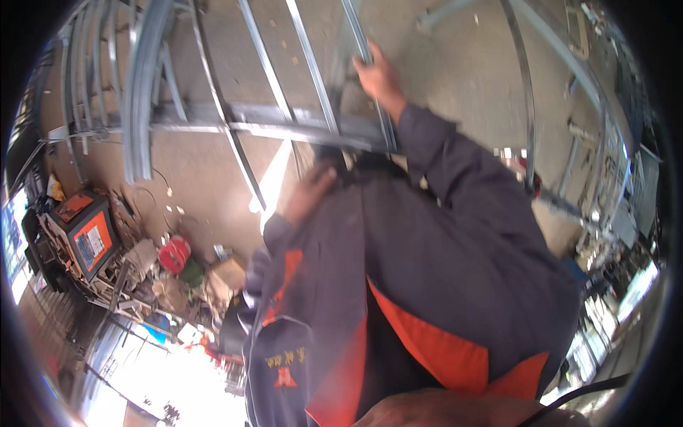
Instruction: The person positions metal bars onto a curved frame and uses a welding torch to join them. The person repeatedly aligns bars and welds joints along the structure.
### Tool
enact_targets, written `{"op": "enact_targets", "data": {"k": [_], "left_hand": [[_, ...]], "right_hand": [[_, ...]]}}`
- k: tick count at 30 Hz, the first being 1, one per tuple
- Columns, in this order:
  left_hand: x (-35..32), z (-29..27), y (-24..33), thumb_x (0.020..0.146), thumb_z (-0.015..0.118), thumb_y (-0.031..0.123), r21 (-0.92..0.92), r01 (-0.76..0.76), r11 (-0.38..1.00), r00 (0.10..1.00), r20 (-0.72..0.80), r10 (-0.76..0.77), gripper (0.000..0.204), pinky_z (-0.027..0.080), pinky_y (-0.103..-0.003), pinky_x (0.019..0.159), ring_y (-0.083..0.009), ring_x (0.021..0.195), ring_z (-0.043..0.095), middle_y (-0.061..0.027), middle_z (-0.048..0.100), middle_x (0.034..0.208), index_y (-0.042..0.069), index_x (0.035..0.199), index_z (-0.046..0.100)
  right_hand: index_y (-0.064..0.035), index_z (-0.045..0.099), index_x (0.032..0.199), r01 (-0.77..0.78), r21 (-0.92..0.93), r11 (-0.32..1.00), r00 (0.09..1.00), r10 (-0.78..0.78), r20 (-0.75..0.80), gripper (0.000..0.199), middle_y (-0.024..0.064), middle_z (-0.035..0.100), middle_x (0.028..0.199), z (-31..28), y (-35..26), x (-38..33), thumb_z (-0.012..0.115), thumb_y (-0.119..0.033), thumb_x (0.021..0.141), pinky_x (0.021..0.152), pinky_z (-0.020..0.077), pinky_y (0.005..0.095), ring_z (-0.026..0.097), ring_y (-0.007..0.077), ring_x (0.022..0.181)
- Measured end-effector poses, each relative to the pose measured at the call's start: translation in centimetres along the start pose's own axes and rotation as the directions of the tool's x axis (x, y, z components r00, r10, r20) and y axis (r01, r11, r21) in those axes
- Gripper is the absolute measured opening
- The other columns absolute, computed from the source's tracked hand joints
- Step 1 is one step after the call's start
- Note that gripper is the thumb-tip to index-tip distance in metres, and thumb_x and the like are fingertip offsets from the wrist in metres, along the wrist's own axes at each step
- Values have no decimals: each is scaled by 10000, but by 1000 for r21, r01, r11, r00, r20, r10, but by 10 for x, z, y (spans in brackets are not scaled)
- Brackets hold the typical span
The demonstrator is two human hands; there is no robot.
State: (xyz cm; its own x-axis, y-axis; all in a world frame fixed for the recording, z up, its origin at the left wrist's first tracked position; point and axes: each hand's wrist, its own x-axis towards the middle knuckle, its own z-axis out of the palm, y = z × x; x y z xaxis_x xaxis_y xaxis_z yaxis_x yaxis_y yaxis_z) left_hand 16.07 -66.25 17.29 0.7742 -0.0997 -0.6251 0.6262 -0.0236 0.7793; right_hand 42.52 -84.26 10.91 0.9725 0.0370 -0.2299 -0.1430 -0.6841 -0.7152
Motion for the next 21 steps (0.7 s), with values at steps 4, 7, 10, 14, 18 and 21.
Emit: {"op": "enact_targets", "data": {"k": [4,7,10,14,18,21], "left_hand": [[-6,1,-2,1040,634,343,-173,103,980,993,70,-92,529,536,-293,813,-157,903,681,-105,703,987,-2,1428,532],[-6,2,8,1039,636,345,-171,105,980,993,73,-94,525,535,-292,815,-157,906,680,-101,701,979,-3,1419,540],[-8,3,20,1040,636,344,-148,87,985,995,69,-77,509,533,-289,814,-148,902,672,-86,696,969,3,1410,553],[-19,-24,31,1053,623,343,-106,45,993,999,27,-42,480,520,-278,812,-122,877,645,-60,684,960,26,1409,566],[-33,-124,42,1046,645,323,-155,-175,972,952,-278,127,449,506,-273,805,-114,896,633,-41,696,982,36,1389,609],[-21,-227,43,985,706,338,217,-145,966,657,-709,257,517,515,-323,890,-203,1003,667,-115,721,1071,17,1381,615]], "right_hand": [[-170,480,1514,21,-61,998,999,-23,-29,701,243,700,1221,-7,9,5,673,-509,933,979,521,470,652,432,1156],[-159,489,1511,7,-25,1000,999,-8,-35,704,252,699,1219,1,12,8,669,-527,937,988,518,462,655,429,1159],[-144,498,1505,-25,16,1000,999,25,-26,711,248,697,1230,14,21,9,679,-533,938,989,517,449,657,415,1165],[-95,521,1476,7,187,982,1000,-5,-14,720,167,721,1190,27,29,16,737,-506,925,961,516,417,679,311,1108],[-70,495,1474,-44,242,969,999,38,28,697,183,694,1229,26,23,15,735,-441,934,977,506,417,663,322,1144],[-64,428,1526,-75,291,954,997,66,41,722,157,654,1276,18,13,11,719,-401,957,999,482,395,615,284,1179]]}}
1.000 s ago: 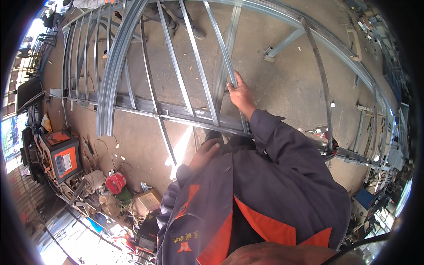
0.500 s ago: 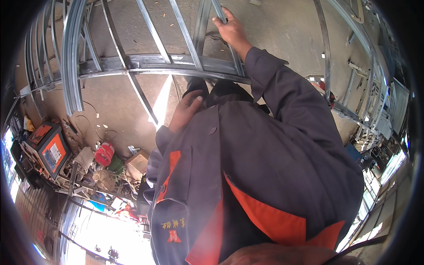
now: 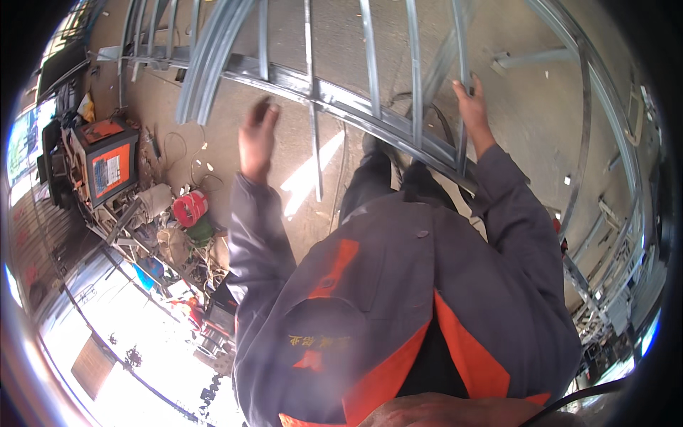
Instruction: The person positions metal bars onto a curved frame and uses a welding torch to join them. The person repeatedly aligns bars and welds joints along the structure.
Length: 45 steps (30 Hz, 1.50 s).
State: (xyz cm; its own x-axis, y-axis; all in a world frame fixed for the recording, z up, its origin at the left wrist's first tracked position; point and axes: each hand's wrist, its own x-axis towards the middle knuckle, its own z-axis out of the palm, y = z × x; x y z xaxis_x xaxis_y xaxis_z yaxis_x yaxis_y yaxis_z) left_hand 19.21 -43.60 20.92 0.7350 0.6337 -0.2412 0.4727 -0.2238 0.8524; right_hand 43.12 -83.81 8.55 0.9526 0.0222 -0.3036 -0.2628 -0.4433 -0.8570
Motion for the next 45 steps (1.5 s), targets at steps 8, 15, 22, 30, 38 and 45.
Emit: {"op": "enact_targets", "data": {"k": [8,15,22,30,38,45], "left_hand": [[115,-77,-85,866,731,307,889,217,404,930,-314,193,614,401,-520,1108,-345,1384,456,-103,528,1434,198,1427,508],[138,-95,-91,885,608,177,951,106,290,951,-182,250,400,490,-525,955,-356,1169,602,-120,595,1138,108,1275,549],[75,-73,-46,936,677,292,482,72,873,985,101,-137,290,526,-431,636,-335,686,664,-143,675,764,31,1042,609],[-116,5,27,1008,663,186,-248,352,903,918,280,-281,114,360,-218,479,-25,563,466,66,506,710,112,1038,582],[-199,126,72,1014,646,217,153,82,985,921,366,-133,264,457,-273,610,-99,707,549,-7,603,789,15,1175,592],[-195,190,97,1091,544,312,-87,94,992,768,640,-17,463,528,-308,807,-154,924,644,-87,678,1073,32,1458,509]], "right_hand": [[-53,395,1555,-45,59,997,997,49,-63,683,147,658,1228,-34,-14,-23,667,-340,998,992,476,366,621,239,1123],[-35,460,1505,-52,35,998,969,59,-241,596,132,671,1170,-68,-9,-52,656,-303,1010,974,479,350,624,222,1095],[-27,533,1424,161,20,987,941,-148,-304,486,116,676,1125,-49,-27,-67,657,-276,1025,910,511,334,643,193,1001],[-32,548,1410,156,307,939,871,-277,406,467,152,689,1176,19,-128,-123,613,-328,1056,830,573,332,686,200,1027],[-59,187,1591,-477,629,614,768,-58,638,740,158,622,1142,26,-152,-155,577,-399,1063,769,561,361,648,210,968],[-70,457,1272,-286,649,705,957,170,237,342,-2,483,767,-57,-101,-77,563,-331,1079,432,404,273,462,94,533]]}}
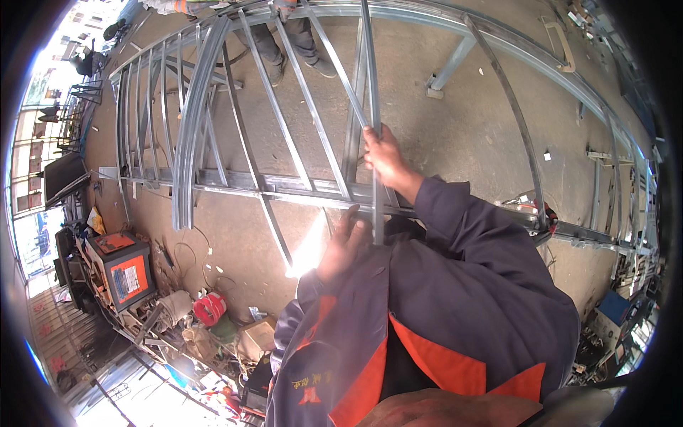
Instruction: The person positions metal bars onto a curved frame and uses a welding torch to join them. The person repeatedly aligns bars and welds joints along the structure.
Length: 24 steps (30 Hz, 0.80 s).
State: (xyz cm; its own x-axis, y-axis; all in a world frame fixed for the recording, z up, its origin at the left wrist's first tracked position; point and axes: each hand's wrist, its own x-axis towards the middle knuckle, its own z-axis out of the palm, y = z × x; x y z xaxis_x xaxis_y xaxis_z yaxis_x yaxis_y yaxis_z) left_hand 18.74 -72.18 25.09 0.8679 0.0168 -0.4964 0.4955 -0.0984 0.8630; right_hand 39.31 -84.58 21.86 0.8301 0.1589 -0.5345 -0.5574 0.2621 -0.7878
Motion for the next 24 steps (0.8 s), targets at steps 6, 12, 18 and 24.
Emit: {"op": "enact_targets", "data": {"k": [6,12,18,24], "left_hand": [[-9,-6,-28,1097,520,353,127,158,979,986,40,-165,458,524,-315,875,-169,977,663,-113,703,1102,25,1414,561],[-18,-17,-120,1077,529,307,315,176,933,983,-14,-181,406,523,-354,882,-206,1000,663,-152,709,1063,10,1343,609],[-44,-23,-193,997,592,237,809,-195,554,974,93,207,313,527,-399,845,-298,938,671,-168,694,1044,16,1215,630],[-62,-37,-312,925,608,194,875,-15,484,997,47,-54,153,512,-438,823,-310,928,632,-115,633,967,68,1003,645]], "right_hand": [[-50,536,1243,45,-245,968,998,-52,-25,328,-10,462,675,-62,-22,46,567,-329,1073,413,380,299,445,98,497],[-103,534,1072,158,-498,853,987,-155,48,240,-38,448,692,-106,2,51,575,-339,1074,427,371,271,416,72,495],[-98,540,1037,195,-552,811,977,-208,39,236,-38,439,654,-113,33,66,575,-329,1075,413,360,285,413,77,456],[-94,530,1043,102,-474,874,995,-93,43,241,-40,431,667,-103,21,58,571,-330,1077,411,345,285,398,74,460]]}}
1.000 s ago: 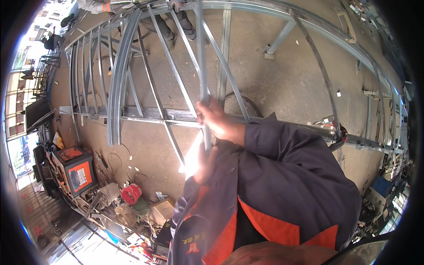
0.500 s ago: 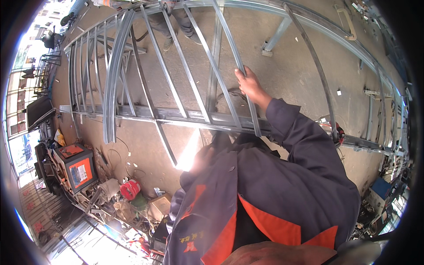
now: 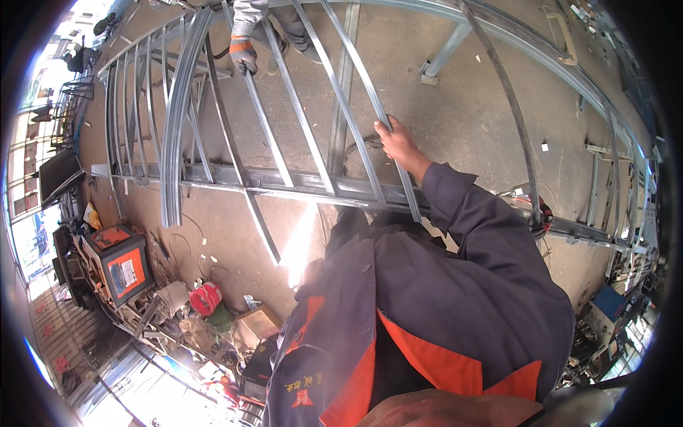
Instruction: The person positions metal bars onto a curved frame and uses a welding torch to join them. The person repeatedly aligns bars and welds joints along the structure.
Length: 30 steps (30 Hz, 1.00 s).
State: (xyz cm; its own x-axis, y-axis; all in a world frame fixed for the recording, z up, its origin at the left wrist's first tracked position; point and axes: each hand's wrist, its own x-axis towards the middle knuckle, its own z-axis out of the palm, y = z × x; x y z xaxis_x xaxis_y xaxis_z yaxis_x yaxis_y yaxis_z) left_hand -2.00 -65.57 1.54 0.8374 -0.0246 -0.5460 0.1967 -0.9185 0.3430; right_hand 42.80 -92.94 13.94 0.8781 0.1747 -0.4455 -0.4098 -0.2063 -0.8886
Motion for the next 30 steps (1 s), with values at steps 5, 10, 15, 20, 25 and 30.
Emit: {"op": "enact_targets", "data": {"k": [5,10,15,20,25,30], "left_hand": [[-2,73,-42,860,625,230,-59,53,997,999,-6,-53,164,513,-467,878,-344,1006,620,-123,625,999,103,959,657],[-1,80,-45,872,626,241,2,-25,1000,1000,13,25,184,515,-487,879,-358,1024,621,-134,632,1021,97,985,650],[1,70,-37,884,627,252,77,-93,993,996,2,93,206,517,-506,879,-372,1041,621,-145,638,1043,91,1010,642],[-10,62,-35,918,598,275,-221,44,974,998,-41,-55,301,516,-537,942,-397,1142,618,-183,657,1176,83,1145,644],[-1,71,-47,992,557,368,-132,0,991,999,-53,-7,436,489,-488,1030,-393,1225,606,-229,656,1269,23,1244,649],[2,65,-44,1019,542,380,-564,426,707,899,179,-399,499,474,-426,1039,-380,1215,632,-255,682,1262,-37,1263,665]], "right_hand": [[-100,524,1055,-75,136,988,997,69,45,242,-33,446,709,4,-14,-1,576,-336,1075,422,348,276,401,69,495],[-57,540,1207,-81,103,991,996,78,36,342,1,486,714,5,-8,10,581,-366,1065,439,397,297,454,101,503],[-98,522,1101,-118,187,975,992,108,63,251,-24,464,719,7,9,17,588,-339,1069,438,371,277,416,76,510],[-56,537,1229,-128,211,969,990,111,88,355,-6,479,713,7,17,25,599,-360,1057,436,382,296,440,102,496],[-43,549,1144,-50,127,991,994,36,107,331,12,518,733,2,19,28,602,-358,1055,450,403,303,475,106,514],[-78,538,1055,-90,135,987,989,73,130,303,-5,503,753,2,13,26,584,-378,1064,498,415,289,477,99,572]]}}
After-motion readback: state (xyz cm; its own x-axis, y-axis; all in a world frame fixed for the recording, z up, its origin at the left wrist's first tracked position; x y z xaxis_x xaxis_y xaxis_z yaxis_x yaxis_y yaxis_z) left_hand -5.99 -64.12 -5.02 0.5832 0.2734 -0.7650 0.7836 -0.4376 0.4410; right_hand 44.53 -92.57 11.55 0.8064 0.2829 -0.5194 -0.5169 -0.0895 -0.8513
